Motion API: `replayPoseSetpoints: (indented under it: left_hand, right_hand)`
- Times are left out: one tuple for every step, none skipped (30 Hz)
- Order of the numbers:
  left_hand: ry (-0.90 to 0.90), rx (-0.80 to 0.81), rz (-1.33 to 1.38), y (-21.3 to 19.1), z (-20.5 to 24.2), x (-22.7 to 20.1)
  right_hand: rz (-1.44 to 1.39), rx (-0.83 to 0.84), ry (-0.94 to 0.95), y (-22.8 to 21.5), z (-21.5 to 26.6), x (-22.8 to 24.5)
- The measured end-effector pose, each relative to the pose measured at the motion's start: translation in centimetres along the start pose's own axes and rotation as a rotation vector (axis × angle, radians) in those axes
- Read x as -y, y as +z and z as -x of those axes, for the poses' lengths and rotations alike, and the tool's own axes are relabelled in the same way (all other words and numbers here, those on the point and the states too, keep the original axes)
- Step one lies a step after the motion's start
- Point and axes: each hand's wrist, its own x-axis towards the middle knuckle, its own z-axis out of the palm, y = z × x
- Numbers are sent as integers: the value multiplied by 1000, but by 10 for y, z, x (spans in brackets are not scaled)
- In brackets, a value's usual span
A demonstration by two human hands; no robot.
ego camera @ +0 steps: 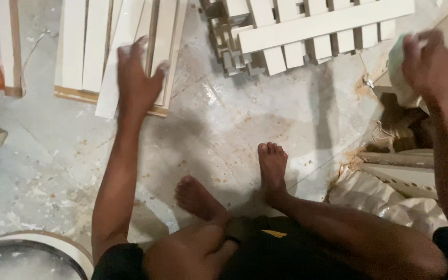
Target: The person sits on the floor and wipes multiple small wooden planks with a green cloth. They pick up each plank, wipe it thoroughly, and place it back into a stack. The process is repeated for several planks.
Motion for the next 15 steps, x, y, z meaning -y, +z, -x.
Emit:
replayPoseSetpoints:
  left_hand:
    - [-19,-14,-6,-12,9,13]
    - [-70,-98,-123,-28,21,26]
    - [-121,-180,-241,-44,34,38]
    - [-148,-196,-261,-46,41,57]
    - [-249,-168,-406,-49,49,76]
    - [-353,-146,-549,-54,57,94]
    - [-384,-169,-566,-52,65,102]
    - [-504,-40,-527,-50,68,111]
    - [-622,87,-479,-48,72,118]
    - [-636,71,-488,-43,76,116]
    - [-622,32,-446,-38,80,112]
    - [-590,-10,-409,-35,74,109]
    - [-586,-28,-425,-38,80,105]
    - [-524,-48,-448,-38,84,100]
    - [-462,-67,-470,-38,87,94]
  right_hand:
    - [-5,7,-23,-1,6,10]
    - [79,385,6,3,12,22]
    - [176,758,43,6,19,33]
    - [173,767,7,0,27,67]
    - [174,903,-1,-8,38,100]
    - [179,1032,-17,-16,46,134]
    - [181,1033,-60,36,32,109]
    - [418,902,-669,82,19,81]
    - [629,674,-1259,121,1,53]
    - [624,662,-1280,88,9,116]
    - [408,826,-819,43,19,174]
    - [164,932,-340,-13,33,225]
    - [148,920,-353,-13,31,238]
    - [61,985,-429,-14,30,248]
    - [-27,1045,-508,-15,29,258]
